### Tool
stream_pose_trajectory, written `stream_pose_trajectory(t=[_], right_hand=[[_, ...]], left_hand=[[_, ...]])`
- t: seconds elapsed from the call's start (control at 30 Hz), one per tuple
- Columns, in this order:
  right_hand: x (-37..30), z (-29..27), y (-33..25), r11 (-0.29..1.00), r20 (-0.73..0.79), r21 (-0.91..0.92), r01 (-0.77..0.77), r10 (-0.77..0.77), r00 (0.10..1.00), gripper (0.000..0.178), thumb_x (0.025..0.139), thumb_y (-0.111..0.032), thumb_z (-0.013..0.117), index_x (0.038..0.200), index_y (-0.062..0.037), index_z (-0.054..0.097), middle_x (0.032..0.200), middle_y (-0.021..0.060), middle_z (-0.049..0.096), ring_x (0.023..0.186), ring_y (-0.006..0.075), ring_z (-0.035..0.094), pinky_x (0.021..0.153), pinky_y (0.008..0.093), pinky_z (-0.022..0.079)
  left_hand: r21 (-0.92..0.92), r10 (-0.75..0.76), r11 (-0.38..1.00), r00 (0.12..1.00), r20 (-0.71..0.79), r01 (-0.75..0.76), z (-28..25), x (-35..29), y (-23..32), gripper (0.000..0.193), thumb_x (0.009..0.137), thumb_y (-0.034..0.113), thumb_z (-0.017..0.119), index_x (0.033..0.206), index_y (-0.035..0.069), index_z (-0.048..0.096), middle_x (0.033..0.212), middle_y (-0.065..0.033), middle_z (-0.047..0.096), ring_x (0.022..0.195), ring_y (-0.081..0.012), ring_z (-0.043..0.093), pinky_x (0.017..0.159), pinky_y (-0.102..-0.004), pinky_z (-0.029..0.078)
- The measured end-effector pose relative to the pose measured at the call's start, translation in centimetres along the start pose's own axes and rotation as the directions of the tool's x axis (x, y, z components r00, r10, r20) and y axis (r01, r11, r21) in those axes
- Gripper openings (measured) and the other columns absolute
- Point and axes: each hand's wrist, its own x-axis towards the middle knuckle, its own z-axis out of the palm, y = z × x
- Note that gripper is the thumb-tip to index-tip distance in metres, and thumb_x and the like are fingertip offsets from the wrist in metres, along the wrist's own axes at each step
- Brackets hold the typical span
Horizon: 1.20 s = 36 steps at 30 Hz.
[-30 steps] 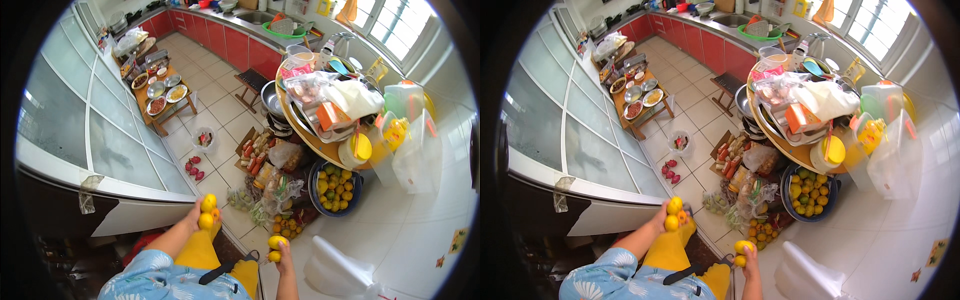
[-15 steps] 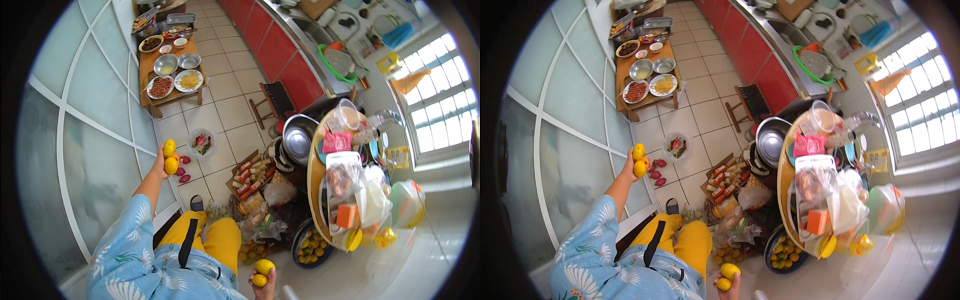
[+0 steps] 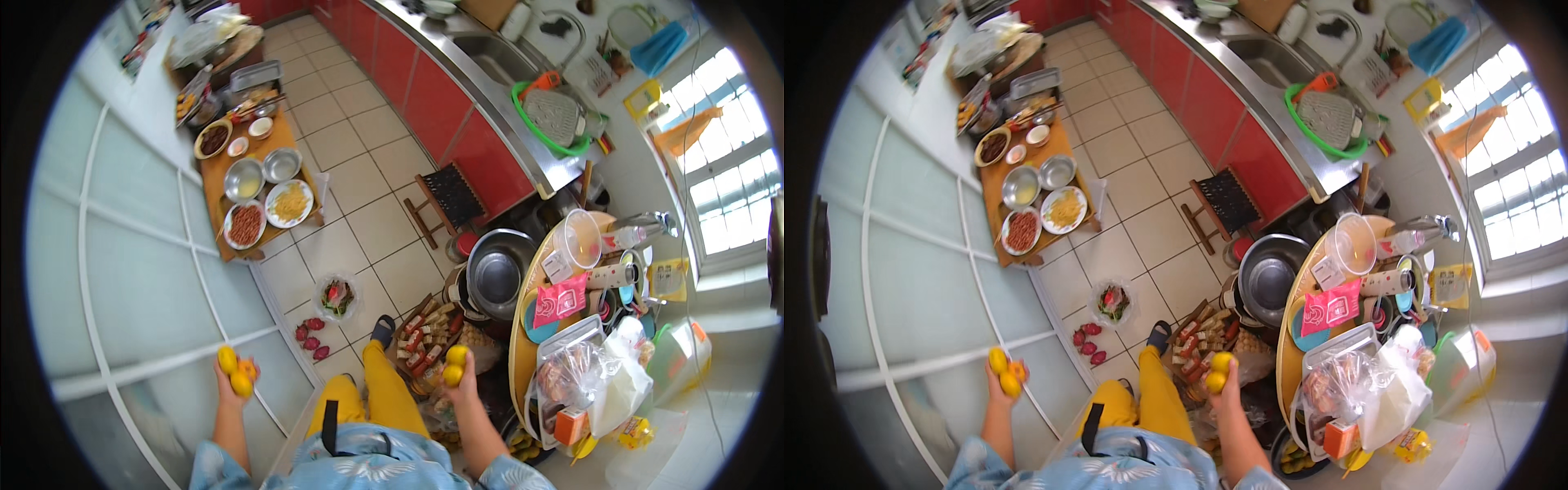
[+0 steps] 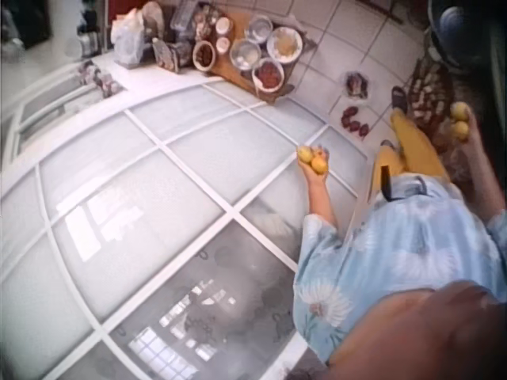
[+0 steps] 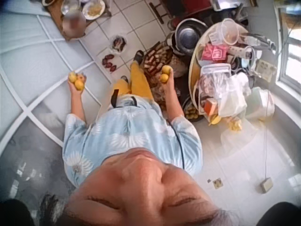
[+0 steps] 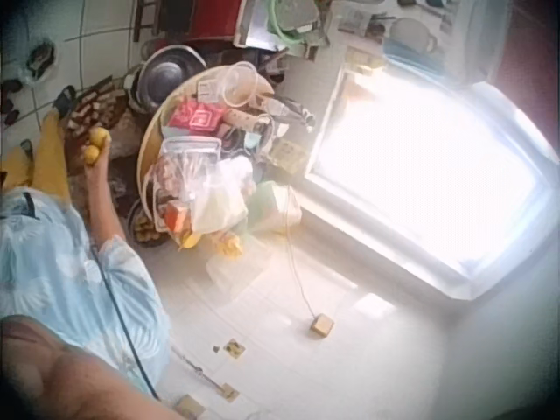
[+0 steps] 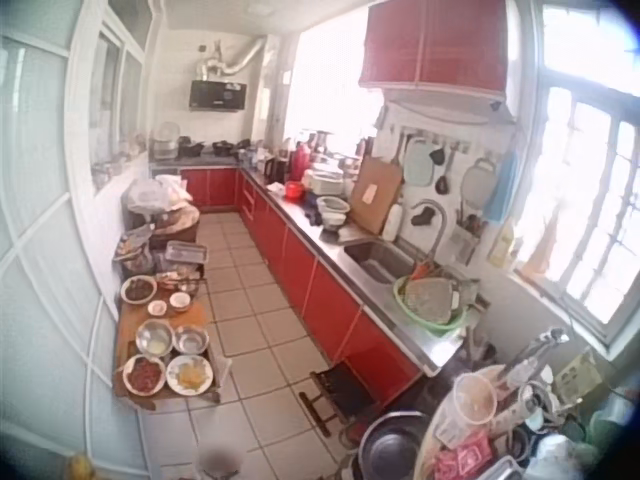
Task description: The person sits on the floor and picks up several yellow citrus fruits, then moves to the kitchen sink to wash them under running water. The person places the washed fruits into a bowl and returns the bowl to the counter.
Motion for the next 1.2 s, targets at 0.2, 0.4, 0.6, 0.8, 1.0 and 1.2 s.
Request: stream_pose_trajectory(t=[0.2,0.4,0.6,0.8,1.0,1.2], right_hand=[[16.8,2.6,-8.7,0.932,-0.511,-0.016,0.361,-0.318,0.799,0.065,0.085,-0.056,0.066,0.126,-0.0229,0.028,0.09,0.0128,0.06,0.061,0.0263,0.064,0.042,0.0339,0.046],[26.3,-0.6,-15.1,0.93,-0.644,-0.253,0.266,-0.368,0.671,0.066,0.078,-0.032,0.078,0.128,-0.0187,0.038,0.114,0.013,0.055,0.075,0.0293,0.064,0.047,0.0402,0.051],[33.1,-3.7,-15.5,0.729,-0.506,-0.684,-0.016,-0.458,0.731,0.066,0.074,-0.021,0.08,0.129,-0.0184,0.045,0.117,0.0145,0.055,0.099,0.0344,0.061,0.065,0.0478,0.056],[36.0,-3.2,-16.2,-0.025,-0.173,-0.974,-0.225,-0.56,0.81,0.07,0.074,-0.019,0.08,0.135,-0.0223,0.045,0.124,0.0188,0.051,0.105,0.0384,0.058,0.083,0.0468,0.053],[36.4,-5.8,-16.6,-0.255,0.019,-0.933,-0.253,-0.737,0.675,0.075,0.075,-0.021,0.079,0.14,-0.0222,0.042,0.138,0.0185,0.044,0.125,0.0378,0.047,0.097,0.047,0.045],[28.2,-4.1,-13.3,0.251,-0.259,-0.937,-0.241,-0.966,-0.001,0.069,0.081,-0.022,0.075,0.14,-0.0076,0.043,0.137,0.0187,0.049,0.124,0.0377,0.048,0.103,0.0485,0.039]], left_hand=[[0.0,-0.25,0.968,0.959,-0.133,0.252,-2.8,-1.5,-5.4,0.052,0.082,0.065,0.057,0.091,0.013,0.061,0.104,-0.0143,0.06,0.092,-0.0351,0.057,0.072,-0.0469,0.055],[-0.028,-0.376,0.926,0.913,-0.158,0.377,5.1,-1.3,-5.9,0.05,0.08,0.065,0.058,0.088,0.016,0.063,0.11,-0.0145,0.06,0.093,-0.0355,0.054,0.06,-0.0391,0.056],[0.143,-0.389,0.903,0.913,-0.126,0.405,11.3,4.4,-6.3,0.049,0.08,0.066,0.057,0.088,0.018,0.065,0.116,-0.0139,0.058,0.097,-0.0348,0.053,0.054,-0.0322,0.056],[0.192,-0.514,0.813,0.832,-0.206,0.55,16.4,10.4,-10.0,0.053,0.08,0.068,0.054,0.091,0.017,0.065,0.112,-0.0133,0.059,0.099,-0.0363,0.053,0.053,-0.0339,0.056],[0.247,-0.601,0.726,0.767,-0.224,0.642,20.3,13.4,-12.9,0.055,0.081,0.069,0.052,0.095,0.017,0.065,0.118,-0.0151,0.057,0.102,-0.0381,0.053,0.055,-0.0352,0.057],[0.217,-0.641,0.7,0.733,-0.226,0.68,21.5,13.8,-13.8,0.055,0.082,0.068,0.052,0.094,0.017,0.066,0.12,-0.0155,0.057,0.101,-0.0377,0.054,0.056,-0.0356,0.058]])
